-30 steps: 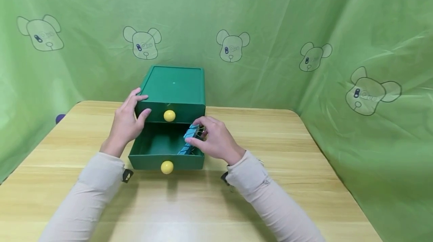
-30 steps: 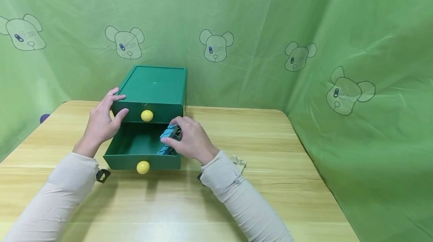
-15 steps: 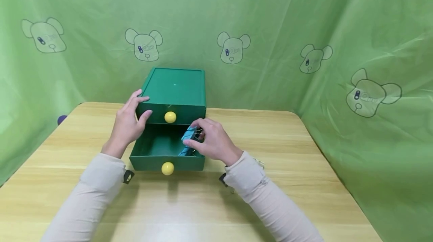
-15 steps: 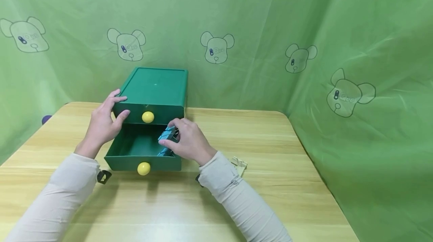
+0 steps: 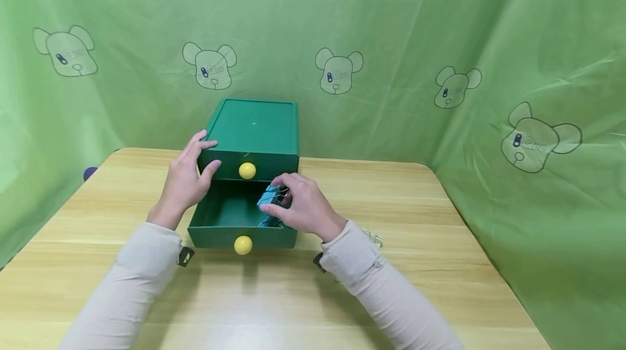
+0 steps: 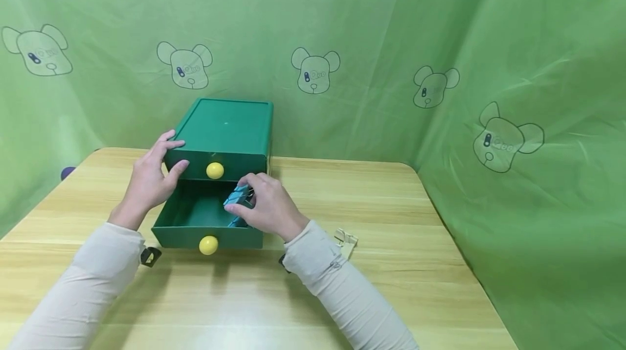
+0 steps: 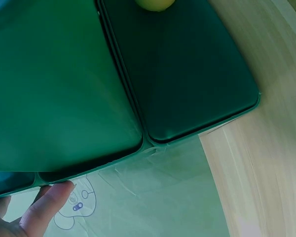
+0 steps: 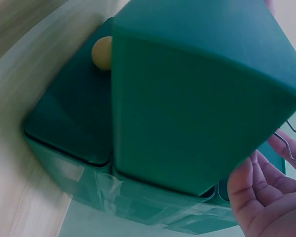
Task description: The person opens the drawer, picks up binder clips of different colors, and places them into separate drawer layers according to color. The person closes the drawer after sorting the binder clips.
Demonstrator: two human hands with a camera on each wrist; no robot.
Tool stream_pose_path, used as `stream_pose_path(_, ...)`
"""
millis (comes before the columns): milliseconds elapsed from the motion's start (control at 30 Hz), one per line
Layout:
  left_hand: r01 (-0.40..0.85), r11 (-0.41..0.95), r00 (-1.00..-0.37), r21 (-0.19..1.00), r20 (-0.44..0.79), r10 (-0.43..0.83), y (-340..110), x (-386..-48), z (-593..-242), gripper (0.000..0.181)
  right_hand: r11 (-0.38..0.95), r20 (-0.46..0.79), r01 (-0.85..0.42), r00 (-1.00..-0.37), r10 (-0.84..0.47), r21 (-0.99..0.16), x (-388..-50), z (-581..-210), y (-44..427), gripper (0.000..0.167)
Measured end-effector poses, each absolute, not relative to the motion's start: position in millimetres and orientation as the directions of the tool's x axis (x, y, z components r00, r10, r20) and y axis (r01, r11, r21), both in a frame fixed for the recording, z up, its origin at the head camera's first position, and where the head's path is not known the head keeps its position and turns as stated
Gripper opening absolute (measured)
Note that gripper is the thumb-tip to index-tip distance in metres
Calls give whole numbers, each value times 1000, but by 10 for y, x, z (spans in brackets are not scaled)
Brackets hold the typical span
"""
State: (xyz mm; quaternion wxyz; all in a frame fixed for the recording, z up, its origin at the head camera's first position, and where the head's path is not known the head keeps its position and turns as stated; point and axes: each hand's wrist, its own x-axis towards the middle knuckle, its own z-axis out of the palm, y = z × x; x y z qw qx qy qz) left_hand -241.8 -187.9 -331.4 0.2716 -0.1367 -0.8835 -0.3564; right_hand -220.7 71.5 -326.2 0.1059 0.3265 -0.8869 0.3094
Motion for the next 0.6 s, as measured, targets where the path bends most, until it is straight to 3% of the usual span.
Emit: stream_pose_path(600, 428, 709, -819, 561, 573, 41, -1890, -2423, -3320, 41, 609, 359, -632, -774, -521, -480, -2200, -3254, 746, 39)
